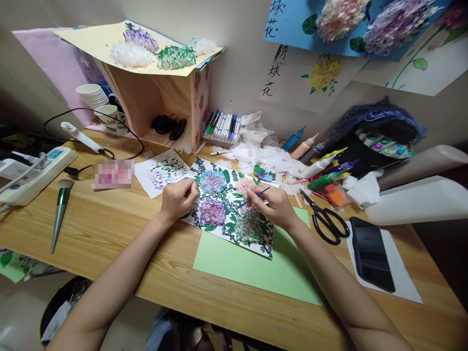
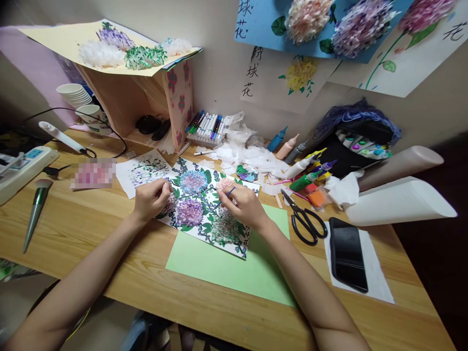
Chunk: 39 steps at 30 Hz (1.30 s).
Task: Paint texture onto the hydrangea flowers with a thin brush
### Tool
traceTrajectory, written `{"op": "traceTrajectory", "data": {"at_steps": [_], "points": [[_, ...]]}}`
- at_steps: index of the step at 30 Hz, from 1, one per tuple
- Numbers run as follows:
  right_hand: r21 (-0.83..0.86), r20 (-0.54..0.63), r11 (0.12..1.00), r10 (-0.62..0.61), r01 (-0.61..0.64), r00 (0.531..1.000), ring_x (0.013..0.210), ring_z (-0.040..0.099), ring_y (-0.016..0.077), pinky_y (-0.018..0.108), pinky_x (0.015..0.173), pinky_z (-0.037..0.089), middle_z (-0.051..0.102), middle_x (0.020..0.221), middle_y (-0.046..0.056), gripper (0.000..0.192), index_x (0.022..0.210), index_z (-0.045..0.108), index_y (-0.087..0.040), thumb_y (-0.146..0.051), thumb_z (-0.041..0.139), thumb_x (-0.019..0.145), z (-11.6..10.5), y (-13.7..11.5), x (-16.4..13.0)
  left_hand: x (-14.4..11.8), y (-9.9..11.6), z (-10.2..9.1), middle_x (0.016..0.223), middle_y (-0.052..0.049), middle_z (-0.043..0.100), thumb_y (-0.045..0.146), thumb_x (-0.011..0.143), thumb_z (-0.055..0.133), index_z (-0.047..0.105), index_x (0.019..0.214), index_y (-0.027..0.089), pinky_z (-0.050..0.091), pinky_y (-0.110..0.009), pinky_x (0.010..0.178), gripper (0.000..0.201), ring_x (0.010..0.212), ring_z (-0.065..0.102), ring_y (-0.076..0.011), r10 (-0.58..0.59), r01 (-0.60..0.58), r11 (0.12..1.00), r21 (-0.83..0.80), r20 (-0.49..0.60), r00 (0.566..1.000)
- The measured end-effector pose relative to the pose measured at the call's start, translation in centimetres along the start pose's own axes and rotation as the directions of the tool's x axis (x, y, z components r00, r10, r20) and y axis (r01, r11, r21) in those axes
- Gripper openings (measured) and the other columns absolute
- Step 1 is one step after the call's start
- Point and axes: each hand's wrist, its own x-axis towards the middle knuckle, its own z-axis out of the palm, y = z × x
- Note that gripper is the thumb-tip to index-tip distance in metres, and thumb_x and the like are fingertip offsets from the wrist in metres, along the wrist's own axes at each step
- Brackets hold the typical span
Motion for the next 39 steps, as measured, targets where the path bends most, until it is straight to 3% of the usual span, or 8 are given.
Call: {"op": "traceTrajectory", "data": {"at_steps": [21, 24, 29, 34, 37, 39], "points": [[0.045, -0.015, 0.998, 0.042, -0.041, 0.999, 0.064, 0.061, 0.0139, 0.027, 0.062, 0.046, 0.066, 0.064, 0.001, 0.027, 0.068, 0.059, -0.021, -0.025, 0.045, 0.091, -0.2, -0.2, 0.2, 0.0, -0.1, -0.1, 0.049, 0.003, 0.051, 0.02, 0.084, 0.042, 0.052, 0.061, 0.02, 0.034, -0.023, 0.051, 0.025, 0.045, 0.046, -0.0093, -0.016, 0.016, 1.0, -0.012, -0.005, 1.0], [0.127, -0.103, 0.987, 0.109, -0.096, 0.989, 0.065, 0.062, 0.0141, 0.027, 0.063, 0.047, 0.066, 0.067, 0.001, 0.026, 0.071, 0.061, -0.02, -0.027, 0.046, 0.091, -1.3, 0.1, 0.2, 0.1, -0.6, -0.4, 0.051, 0.003, 0.053, 0.021, 0.084, 0.043, 0.053, 0.061, 0.019, 0.035, -0.023, 0.052, 0.025, 0.046, 0.046, -0.0093, -0.037, 0.037, 0.999, -0.005, -0.034, 0.999], [0.095, -0.393, 0.949, 0.312, -0.299, 0.865, 0.077, 0.061, 0.0173, 0.031, 0.072, 0.045, 0.066, 0.081, 0.004, 0.025, 0.085, 0.062, -0.021, -0.036, 0.044, 0.091, -4.6, 2.7, 0.4, 0.3, -1.2, -1.1, 0.054, 0.002, 0.054, 0.021, 0.086, 0.041, 0.054, 0.063, 0.019, 0.034, -0.022, 0.051, 0.027, 0.046, 0.045, -0.0085, -0.107, 0.107, 0.994, -0.009, -0.11, 0.988], [0.047, -0.403, 0.835, 0.518, -0.548, 0.754, 0.07, 0.06, 0.019, 0.03, 0.061, 0.041, 0.067, 0.076, 0.005, 0.021, 0.086, 0.06, -0.02, -0.035, 0.045, 0.088, -6.6, 6.4, 0.0, 0.4, -1.4, -1.2, 0.053, 0.003, 0.053, 0.024, 0.086, 0.042, 0.055, 0.062, 0.019, 0.034, -0.022, 0.053, 0.027, 0.046, 0.045, -0.0089, -0.172, 0.172, 0.985, -0.01, -0.116, 0.978], [0.136, -0.435, 0.804, 0.574, -0.579, 0.694, 0.068, 0.059, 0.0186, 0.03, 0.059, 0.041, 0.065, 0.074, 0.005, 0.017, 0.085, 0.057, -0.02, -0.034, 0.047, 0.086, -6.6, 7.0, -0.2, 0.7, -2.3, -2.1, 0.054, 0.002, 0.053, 0.028, 0.086, 0.041, 0.055, 0.063, 0.019, 0.033, -0.023, 0.055, 0.029, 0.049, 0.045, -0.0098, -0.256, 0.261, 0.965, 0.02, -0.146, 0.956], [0.187, -0.432, 0.82, 0.563, -0.541, 0.705, 0.071, 0.059, 0.0182, 0.03, 0.064, 0.043, 0.064, 0.077, 0.004, 0.017, 0.086, 0.055, -0.021, -0.035, 0.047, 0.086, -6.3, 6.6, -0.1, 0.9, -3.7, -3.2, 0.056, 0.002, 0.053, 0.031, 0.088, 0.038, 0.057, 0.067, 0.018, 0.032, -0.023, 0.054, 0.032, 0.051, 0.046, -0.0106, -0.342, 0.356, 0.933, 0.051, -0.184, 0.922]]}}
